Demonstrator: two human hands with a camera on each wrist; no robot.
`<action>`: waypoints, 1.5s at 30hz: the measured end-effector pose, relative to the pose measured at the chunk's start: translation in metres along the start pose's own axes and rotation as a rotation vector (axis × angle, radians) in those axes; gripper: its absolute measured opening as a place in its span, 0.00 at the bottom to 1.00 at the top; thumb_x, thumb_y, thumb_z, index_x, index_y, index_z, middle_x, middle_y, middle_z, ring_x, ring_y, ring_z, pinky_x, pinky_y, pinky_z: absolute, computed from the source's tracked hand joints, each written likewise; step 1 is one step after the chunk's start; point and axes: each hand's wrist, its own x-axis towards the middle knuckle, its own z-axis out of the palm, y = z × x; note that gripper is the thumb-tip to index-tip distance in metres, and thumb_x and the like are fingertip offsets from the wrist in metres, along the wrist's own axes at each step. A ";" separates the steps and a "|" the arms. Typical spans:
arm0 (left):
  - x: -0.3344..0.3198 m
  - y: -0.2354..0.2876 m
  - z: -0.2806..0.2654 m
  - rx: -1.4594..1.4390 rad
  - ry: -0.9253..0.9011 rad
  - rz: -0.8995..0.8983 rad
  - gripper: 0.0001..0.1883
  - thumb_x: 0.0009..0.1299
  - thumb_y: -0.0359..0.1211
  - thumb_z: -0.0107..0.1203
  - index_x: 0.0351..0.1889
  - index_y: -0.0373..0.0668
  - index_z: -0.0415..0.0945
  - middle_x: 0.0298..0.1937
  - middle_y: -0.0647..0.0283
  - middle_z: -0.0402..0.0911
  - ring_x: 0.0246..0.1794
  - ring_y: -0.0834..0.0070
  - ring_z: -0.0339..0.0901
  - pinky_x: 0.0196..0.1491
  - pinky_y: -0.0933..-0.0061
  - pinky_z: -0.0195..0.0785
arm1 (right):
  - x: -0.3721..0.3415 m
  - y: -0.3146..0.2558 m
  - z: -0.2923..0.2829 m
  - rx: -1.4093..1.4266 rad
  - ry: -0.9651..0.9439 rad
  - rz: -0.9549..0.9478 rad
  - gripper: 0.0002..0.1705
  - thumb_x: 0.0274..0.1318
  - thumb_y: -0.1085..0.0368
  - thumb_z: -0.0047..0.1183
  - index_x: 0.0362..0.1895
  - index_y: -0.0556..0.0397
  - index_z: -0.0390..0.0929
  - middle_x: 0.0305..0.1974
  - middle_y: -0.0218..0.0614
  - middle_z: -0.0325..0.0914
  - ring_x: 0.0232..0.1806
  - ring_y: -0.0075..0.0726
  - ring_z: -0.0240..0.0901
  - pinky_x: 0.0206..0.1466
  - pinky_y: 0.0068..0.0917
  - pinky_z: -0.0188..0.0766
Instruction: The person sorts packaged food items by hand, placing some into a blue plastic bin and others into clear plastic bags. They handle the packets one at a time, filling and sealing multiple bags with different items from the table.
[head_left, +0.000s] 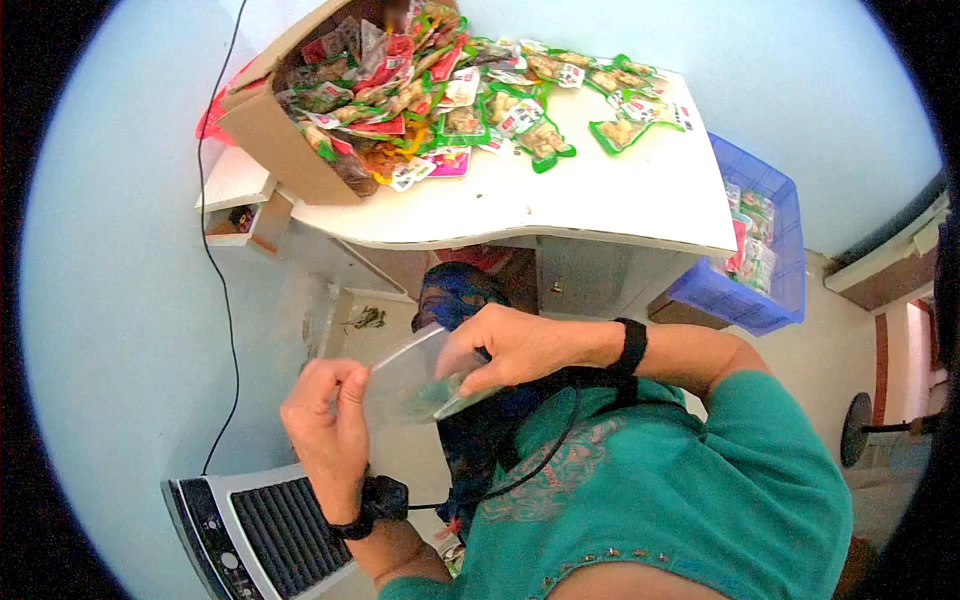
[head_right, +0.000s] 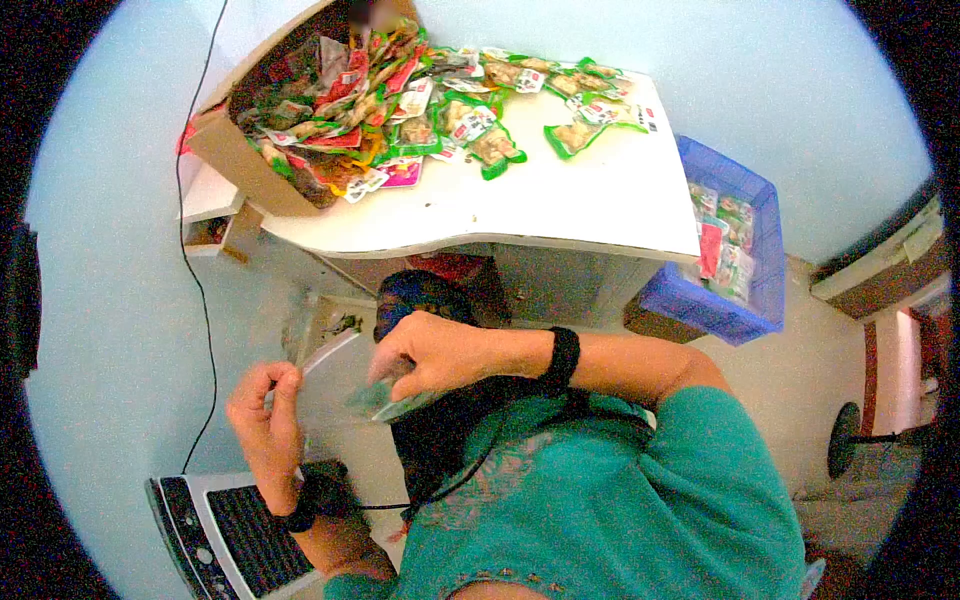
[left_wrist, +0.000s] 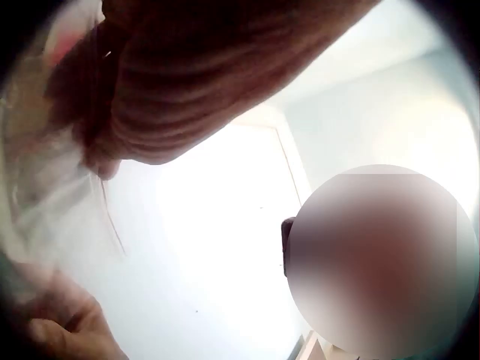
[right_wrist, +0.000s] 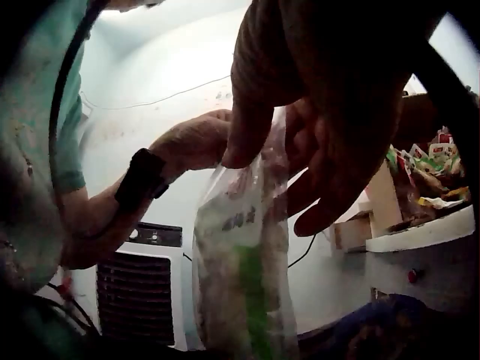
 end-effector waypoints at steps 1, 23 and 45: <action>0.002 -0.006 0.000 -0.033 -0.019 -0.043 0.06 0.65 0.28 0.59 0.30 0.35 0.76 0.24 0.61 0.76 0.24 0.70 0.71 0.30 0.74 0.63 | 0.000 0.000 0.004 0.016 0.004 -0.010 0.17 0.48 0.68 0.62 0.46 0.56 0.81 0.42 0.41 0.83 0.44 0.38 0.79 0.50 0.30 0.73; -0.017 -0.075 0.069 -0.665 -0.674 -0.556 0.07 0.72 0.28 0.55 0.33 0.34 0.78 0.29 0.72 0.79 0.28 0.88 0.70 0.33 0.83 0.65 | -0.010 0.028 -0.001 -0.253 0.003 -0.151 0.51 0.23 0.63 0.76 0.58 0.57 0.62 0.57 0.53 0.67 0.58 0.57 0.66 0.55 0.42 0.67; -0.023 -0.073 0.079 -0.719 -0.592 -0.647 0.09 0.68 0.32 0.55 0.43 0.40 0.80 0.36 0.67 0.83 0.31 0.81 0.78 0.33 0.78 0.71 | -0.012 0.051 0.010 -0.047 0.212 -0.201 0.09 0.54 0.66 0.56 0.36 0.58 0.80 0.25 0.49 0.79 0.24 0.42 0.76 0.30 0.37 0.68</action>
